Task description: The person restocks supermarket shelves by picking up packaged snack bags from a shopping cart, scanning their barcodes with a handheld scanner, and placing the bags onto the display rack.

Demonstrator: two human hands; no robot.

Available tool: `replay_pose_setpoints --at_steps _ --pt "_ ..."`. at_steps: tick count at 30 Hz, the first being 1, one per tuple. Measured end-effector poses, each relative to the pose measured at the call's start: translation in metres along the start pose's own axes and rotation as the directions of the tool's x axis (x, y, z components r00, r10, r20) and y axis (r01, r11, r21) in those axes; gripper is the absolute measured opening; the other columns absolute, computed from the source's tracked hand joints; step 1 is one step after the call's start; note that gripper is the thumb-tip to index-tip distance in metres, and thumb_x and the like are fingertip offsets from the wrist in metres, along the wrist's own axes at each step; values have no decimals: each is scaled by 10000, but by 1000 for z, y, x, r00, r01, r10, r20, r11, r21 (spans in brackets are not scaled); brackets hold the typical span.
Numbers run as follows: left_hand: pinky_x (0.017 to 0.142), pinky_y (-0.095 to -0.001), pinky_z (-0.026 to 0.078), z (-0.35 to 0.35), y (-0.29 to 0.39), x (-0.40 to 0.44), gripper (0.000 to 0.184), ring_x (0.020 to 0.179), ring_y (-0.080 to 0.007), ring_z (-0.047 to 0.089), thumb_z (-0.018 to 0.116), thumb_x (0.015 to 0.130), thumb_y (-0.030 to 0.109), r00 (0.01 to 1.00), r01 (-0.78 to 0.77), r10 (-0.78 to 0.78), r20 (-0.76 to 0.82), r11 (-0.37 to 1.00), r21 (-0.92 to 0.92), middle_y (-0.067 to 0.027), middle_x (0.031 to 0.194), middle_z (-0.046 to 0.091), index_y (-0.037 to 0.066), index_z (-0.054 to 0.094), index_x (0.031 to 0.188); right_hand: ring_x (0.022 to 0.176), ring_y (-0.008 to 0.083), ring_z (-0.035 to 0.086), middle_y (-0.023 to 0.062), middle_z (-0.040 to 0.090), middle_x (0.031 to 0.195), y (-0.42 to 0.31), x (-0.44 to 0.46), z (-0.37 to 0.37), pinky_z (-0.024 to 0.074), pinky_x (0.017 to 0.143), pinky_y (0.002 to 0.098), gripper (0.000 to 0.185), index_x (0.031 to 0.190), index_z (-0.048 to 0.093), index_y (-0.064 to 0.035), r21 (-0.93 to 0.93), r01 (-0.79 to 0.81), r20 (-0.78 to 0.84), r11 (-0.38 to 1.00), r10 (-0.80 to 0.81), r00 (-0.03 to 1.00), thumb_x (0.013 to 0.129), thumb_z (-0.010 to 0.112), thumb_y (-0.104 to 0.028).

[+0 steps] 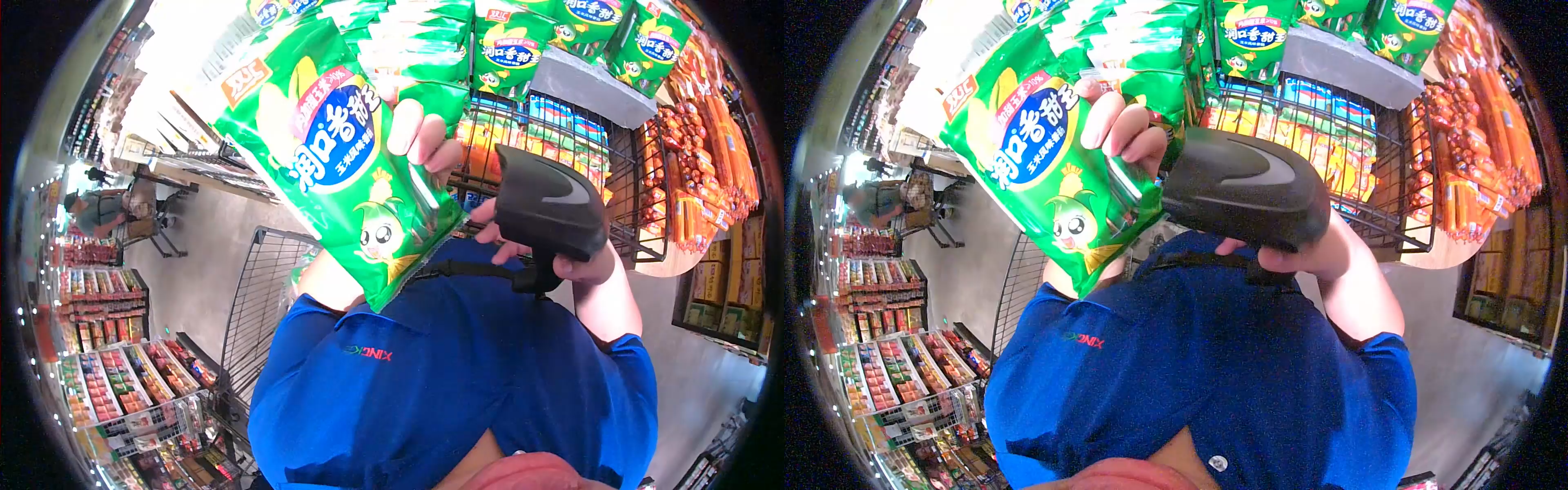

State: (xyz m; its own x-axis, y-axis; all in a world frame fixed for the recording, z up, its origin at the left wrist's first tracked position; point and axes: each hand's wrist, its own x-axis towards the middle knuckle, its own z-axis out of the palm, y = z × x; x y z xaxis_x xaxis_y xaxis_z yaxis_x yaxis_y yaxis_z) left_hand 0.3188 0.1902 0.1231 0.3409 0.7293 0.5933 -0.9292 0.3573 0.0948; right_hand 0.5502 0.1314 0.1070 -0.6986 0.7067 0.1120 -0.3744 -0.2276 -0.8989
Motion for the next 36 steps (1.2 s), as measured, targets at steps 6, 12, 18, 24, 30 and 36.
replay_pose_setpoints --at_steps 6,12,18,24,30,36 --pt "711 -361 417 -20 -12 3 254 813 -227 493 444 958 297 997 -77 72 29 968 237 -80 923 515 90 479 1101 1119 376 546 304 462 1287 14 14 2 440 965 476 943 1427 220 31 157 173 39 972 -181 983 724 787 -240" --pt "868 -456 485 -45 -4 -20 393 1031 -346 556 440 959 367 995 50 -82 64 914 402 -175 1082 531 38 490 1169 996 317 618 219 555 1181 14 14 -1 521 817 421 870 1386 299 37 206 18 222 978 -65 973 729 789 -251" --pt "925 -447 467 19 -8 -37 530 1106 -335 533 385 966 452 889 -22 106 -445 981 190 -179 1225 502 30 419 1286 969 279 627 198 574 1156 10 -3 5 537 759 389 828 1378 327 13 87 100 -15 991 -99 995 741 778 -263" --pt "1045 -454 368 46 -21 -34 673 1261 -282 435 381 950 519 905 49 228 -359 783 621 -141 1394 414 39 296 1415 1065 244 591 153 567 1230 -5 -10 13 490 865 370 800 1375 365 3 -312 140 -112 940 -183 977 735 766 -261" --pt "986 -369 426 45 -25 -34 658 1226 -235 473 563 843 -52 860 168 261 -439 668 725 -163 1390 410 20 260 1422 1280 242 403 149 456 1355 3 0 3 262 1086 371 743 1363 392 -12 -711 172 245 681 11 969 743 742 -226" --pt "918 -326 447 56 -27 -34 380 1053 -154 554 587 831 -41 886 301 118 -447 586 752 -103 1129 580 6 479 1193 1189 215 491 136 494 1308 -12 -12 27 341 1033 338 658 1335 414 -9 -557 70 55 827 -47 997 776 718 -177"
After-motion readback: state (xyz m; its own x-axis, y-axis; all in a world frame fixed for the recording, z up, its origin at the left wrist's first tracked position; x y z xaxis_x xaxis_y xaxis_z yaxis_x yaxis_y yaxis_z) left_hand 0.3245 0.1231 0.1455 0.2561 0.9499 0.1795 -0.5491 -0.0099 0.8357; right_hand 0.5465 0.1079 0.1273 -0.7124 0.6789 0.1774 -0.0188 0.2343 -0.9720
